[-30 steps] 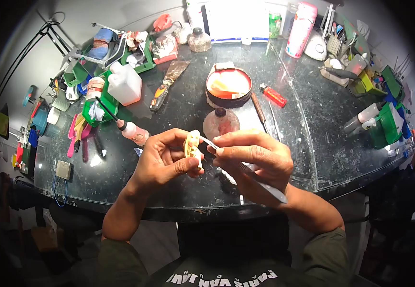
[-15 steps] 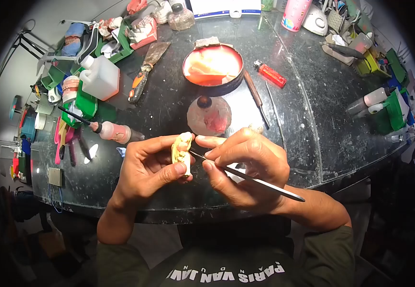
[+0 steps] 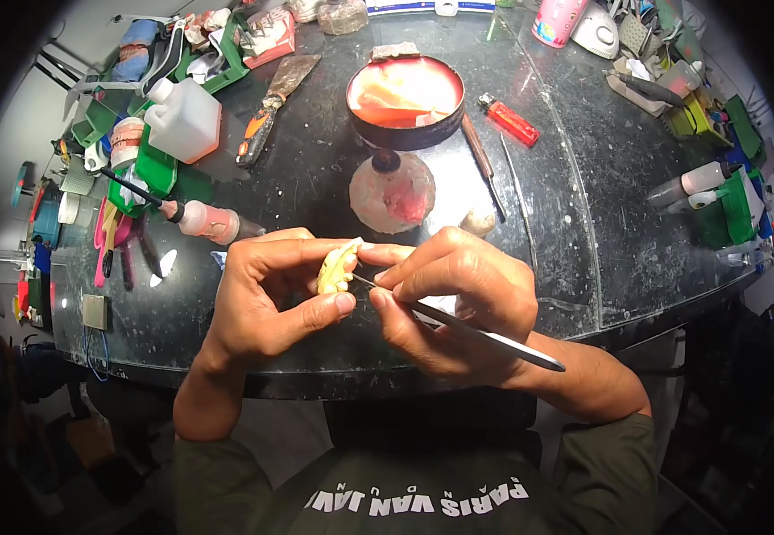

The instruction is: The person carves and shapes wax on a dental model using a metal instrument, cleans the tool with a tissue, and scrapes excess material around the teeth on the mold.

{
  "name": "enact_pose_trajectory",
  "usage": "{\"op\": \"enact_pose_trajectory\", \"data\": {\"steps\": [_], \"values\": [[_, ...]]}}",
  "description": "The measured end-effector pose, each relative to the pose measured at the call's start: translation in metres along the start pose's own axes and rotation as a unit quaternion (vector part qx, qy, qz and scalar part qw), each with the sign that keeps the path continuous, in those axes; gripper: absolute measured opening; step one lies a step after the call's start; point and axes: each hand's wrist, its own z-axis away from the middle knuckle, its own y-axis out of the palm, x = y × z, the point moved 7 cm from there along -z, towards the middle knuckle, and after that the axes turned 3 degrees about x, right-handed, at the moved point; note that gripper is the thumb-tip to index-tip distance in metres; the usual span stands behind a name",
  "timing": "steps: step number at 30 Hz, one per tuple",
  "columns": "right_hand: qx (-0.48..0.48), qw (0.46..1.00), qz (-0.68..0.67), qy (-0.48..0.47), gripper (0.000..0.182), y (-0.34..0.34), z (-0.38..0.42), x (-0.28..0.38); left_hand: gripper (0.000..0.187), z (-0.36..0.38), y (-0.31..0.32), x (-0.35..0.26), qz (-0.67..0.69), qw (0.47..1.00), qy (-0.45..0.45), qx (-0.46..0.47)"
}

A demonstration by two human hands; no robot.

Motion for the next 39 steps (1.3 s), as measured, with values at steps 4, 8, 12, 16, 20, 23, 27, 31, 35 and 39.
{"op": "enact_pose_trajectory", "data": {"steps": [4,8,12,16,20,23,27,31,35,39], "values": [[0.014,1.0,0.008,-0.011,0.023,0.0,-0.002,0.0,0.036,0.0,0.0,-0.001,0.001,1.0,0.013,0.006],[0.024,1.0,0.01,-0.012,0.024,0.001,-0.001,0.0,0.04,0.001,0.002,-0.007,-0.007,0.999,-0.037,0.032],[0.03,0.999,0.021,-0.017,0.025,0.001,-0.003,0.002,0.039,0.0,0.003,-0.01,-0.009,0.998,-0.043,0.035],[0.032,0.999,0.031,-0.022,0.025,0.001,-0.003,0.003,0.039,0.0,0.003,-0.012,-0.02,0.998,-0.034,0.044],[0.026,0.999,0.022,-0.02,0.024,0.001,-0.003,0.002,0.04,0.001,0.003,-0.011,-0.008,0.999,-0.029,0.04],[0.029,0.999,0.024,-0.019,0.024,0.0,-0.003,0.003,0.04,0.001,0.002,-0.01,-0.021,0.999,-0.024,0.042],[0.031,0.999,0.021,-0.016,0.024,0.0,-0.003,0.002,0.037,0.001,0.002,-0.004,-0.017,1.0,0.017,0.008],[0.033,0.999,0.025,-0.019,0.023,0.001,-0.003,0.001,0.039,0.0,0.002,-0.013,-0.046,0.998,-0.01,0.041],[0.036,0.999,0.027,-0.022,0.023,0.002,-0.004,0.002,0.039,0.0,0.003,-0.015,-0.05,0.997,-0.03,0.046],[0.043,0.999,0.025,-0.023,0.023,0.001,-0.004,0.002,0.039,0.001,0.004,-0.011,-0.018,0.999,-0.008,0.04]]}}
